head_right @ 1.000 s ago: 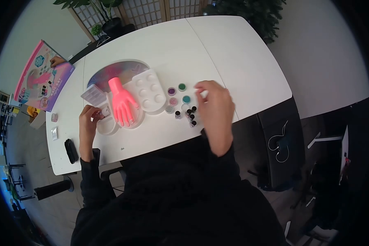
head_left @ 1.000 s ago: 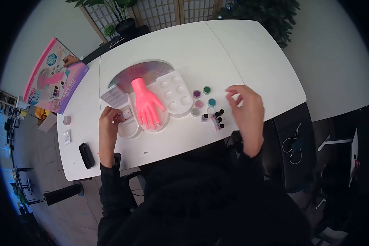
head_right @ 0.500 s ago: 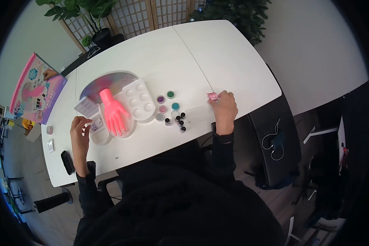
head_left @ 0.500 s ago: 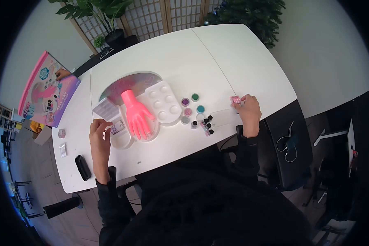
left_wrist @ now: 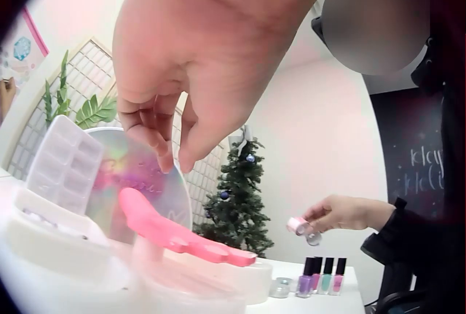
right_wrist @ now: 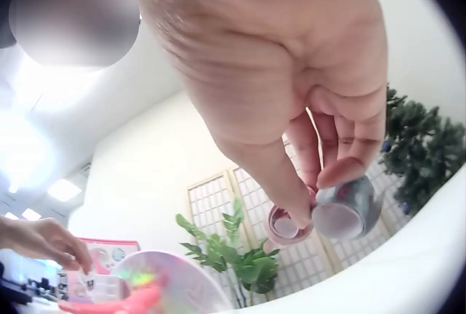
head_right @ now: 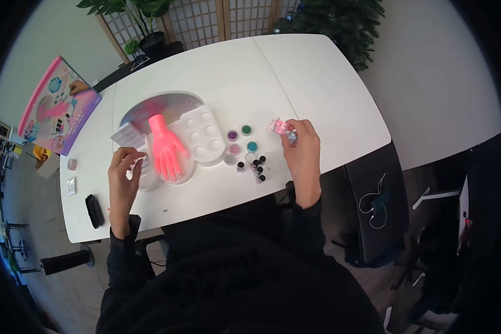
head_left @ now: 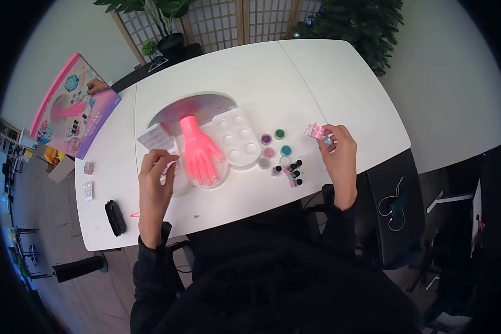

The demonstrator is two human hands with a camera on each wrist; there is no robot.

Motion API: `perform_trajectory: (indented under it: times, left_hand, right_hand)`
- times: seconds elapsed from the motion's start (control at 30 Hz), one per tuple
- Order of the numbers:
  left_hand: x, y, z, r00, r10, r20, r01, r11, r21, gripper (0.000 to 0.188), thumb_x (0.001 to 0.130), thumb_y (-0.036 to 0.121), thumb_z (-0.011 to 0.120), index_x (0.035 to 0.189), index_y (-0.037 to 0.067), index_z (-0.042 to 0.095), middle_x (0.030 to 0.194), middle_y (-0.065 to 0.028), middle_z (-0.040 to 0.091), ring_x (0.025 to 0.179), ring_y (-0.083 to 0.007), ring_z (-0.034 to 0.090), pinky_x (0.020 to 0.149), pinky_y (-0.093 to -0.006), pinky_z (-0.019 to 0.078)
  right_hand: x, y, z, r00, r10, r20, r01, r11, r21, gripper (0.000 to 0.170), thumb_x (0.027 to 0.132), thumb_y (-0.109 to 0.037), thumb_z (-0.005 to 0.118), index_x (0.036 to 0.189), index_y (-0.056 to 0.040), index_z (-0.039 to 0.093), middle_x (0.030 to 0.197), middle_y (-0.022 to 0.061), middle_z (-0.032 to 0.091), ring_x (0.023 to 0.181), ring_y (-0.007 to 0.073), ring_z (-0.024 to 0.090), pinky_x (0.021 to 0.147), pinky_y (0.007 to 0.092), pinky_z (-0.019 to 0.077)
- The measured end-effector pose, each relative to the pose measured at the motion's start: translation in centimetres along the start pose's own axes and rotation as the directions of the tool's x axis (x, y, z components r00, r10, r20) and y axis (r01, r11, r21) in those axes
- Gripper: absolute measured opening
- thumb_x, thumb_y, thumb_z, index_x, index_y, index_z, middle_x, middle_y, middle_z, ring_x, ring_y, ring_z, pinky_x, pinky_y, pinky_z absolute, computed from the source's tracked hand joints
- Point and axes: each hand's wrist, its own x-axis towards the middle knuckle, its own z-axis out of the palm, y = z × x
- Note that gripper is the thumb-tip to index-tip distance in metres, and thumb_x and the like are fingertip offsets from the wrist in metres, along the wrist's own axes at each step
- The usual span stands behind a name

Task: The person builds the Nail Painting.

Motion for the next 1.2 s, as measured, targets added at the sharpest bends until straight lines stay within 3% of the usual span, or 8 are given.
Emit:
perform_trajectory:
  times: [0.2, 0.37, 0.47, 0.7, 0.77, 0.87, 1.03, 1.2]
  left_hand:
    - [0.3, 4.2, 1.3, 0.985, 0.090, 0.146, -0.060, 0.978, -0.198, 0.035, 0.091, -0.002, 0.077, 0.126, 0.002, 0.072, 0.117, -0.0146, 0.066, 0.100, -0.0319, 0.066, 0.084, -0.0400, 0.0546]
    - [-0.7, 5.4, 3.7, 0.971, -0.006, 0.240, 0.145, 0.811, -0.567, 0.053, 0.098, 0.006, 0.077, 0.148, 0.001, 0.062, 0.124, -0.0085, 0.069, 0.095, -0.0163, 0.065, 0.078, -0.0298, 0.0528]
    - [-1.2, 5.3, 2.8, 0.920, -0.076, 0.383, 0.270, 0.833, -0.482, 0.051, 0.099, 0.005, 0.076, 0.148, 0.002, 0.062, 0.122, -0.0075, 0.069, 0.098, -0.0137, 0.065, 0.080, -0.0279, 0.0544]
    - [-1.8, -1.0, 0.9, 0.977, -0.175, 0.125, 0.208, 0.914, -0.348, 0.046, 0.103, 0.005, 0.072, 0.148, 0.005, 0.065, 0.111, -0.0059, 0.070, 0.088, -0.0115, 0.069, 0.071, -0.0236, 0.0558]
    - [-1.7, -2.8, -0.5, 0.896, -0.385, 0.220, 0.442, 0.817, -0.370, 0.035, 0.107, 0.015, 0.069, 0.141, 0.007, 0.070, 0.100, -0.0040, 0.072, 0.072, -0.0079, 0.067, 0.063, -0.0226, 0.0521]
    - [-2.1, -6.4, -1.5, 0.909, -0.348, 0.227, 0.399, 0.884, -0.243, 0.033, 0.108, 0.016, 0.068, 0.139, 0.006, 0.071, 0.097, -0.0031, 0.072, 0.076, -0.0071, 0.067, 0.061, -0.0229, 0.0500]
    - [-2.7, -7.2, -2.0, 0.970, -0.217, 0.108, 0.242, 0.906, -0.347, 0.040, 0.101, 0.001, 0.069, 0.141, 0.005, 0.070, 0.120, -0.0111, 0.065, 0.078, -0.0145, 0.066, 0.081, -0.0273, 0.0599]
    - [-3.1, -8.4, -2.2, 0.942, -0.295, 0.159, 0.334, 0.799, -0.499, 0.045, 0.098, -0.004, 0.069, 0.143, 0.005, 0.068, 0.129, -0.0123, 0.063, 0.090, -0.0164, 0.067, 0.088, -0.0290, 0.0615]
  right_hand:
    - [-2.1, -9.9, 1.5, 0.975, -0.220, 0.040, 0.199, 0.936, 0.290, 0.036, 0.085, 0.012, 0.073, 0.119, -0.0007, 0.067, 0.109, 0.0143, 0.067, 0.096, 0.0363, 0.070, 0.079, 0.0424, 0.0580]
    - [-5.6, -13.8, 4.9, 0.910, -0.363, 0.201, 0.247, 0.862, 0.442, 0.040, 0.085, 0.012, 0.073, 0.122, -0.0008, 0.066, 0.117, 0.0159, 0.066, 0.107, 0.0384, 0.068, 0.088, 0.0433, 0.0572]
    - [-7.2, -14.8, 7.1, 0.885, -0.395, 0.246, 0.238, 0.838, 0.490, 0.045, 0.085, 0.013, 0.072, 0.127, 0.0001, 0.063, 0.123, 0.0188, 0.061, 0.116, 0.0406, 0.064, 0.095, 0.0457, 0.0546]
    - [-7.2, -14.5, 8.8, 0.893, -0.361, 0.270, 0.199, 0.853, 0.482, 0.049, 0.085, 0.018, 0.072, 0.129, -0.0030, 0.066, 0.129, 0.0123, 0.060, 0.102, 0.0282, 0.069, 0.080, 0.0357, 0.0581]
    - [-7.1, -13.9, 9.3, 0.886, -0.373, 0.277, 0.200, 0.844, 0.497, 0.046, 0.084, 0.019, 0.071, 0.126, -0.0006, 0.066, 0.128, 0.0130, 0.059, 0.101, 0.0286, 0.069, 0.081, 0.0378, 0.0584]
    - [-7.0, -13.5, 9.5, 0.876, -0.382, 0.294, 0.194, 0.838, 0.509, 0.041, 0.084, 0.020, 0.071, 0.120, 0.0005, 0.069, 0.127, 0.0126, 0.061, 0.099, 0.0280, 0.070, 0.080, 0.0374, 0.0589]
    - [-6.9, -14.1, 9.3, 0.874, -0.385, 0.295, 0.187, 0.829, 0.527, 0.037, 0.085, 0.019, 0.072, 0.117, 0.0006, 0.072, 0.131, 0.0116, 0.065, 0.101, 0.0271, 0.071, 0.081, 0.0346, 0.0595]
    - [-6.8, -14.3, 9.6, 0.876, -0.430, 0.220, 0.275, 0.818, 0.505, 0.039, 0.083, 0.021, 0.072, 0.117, 0.0029, 0.072, 0.132, 0.0127, 0.068, 0.108, 0.0288, 0.072, 0.084, 0.0341, 0.0601]
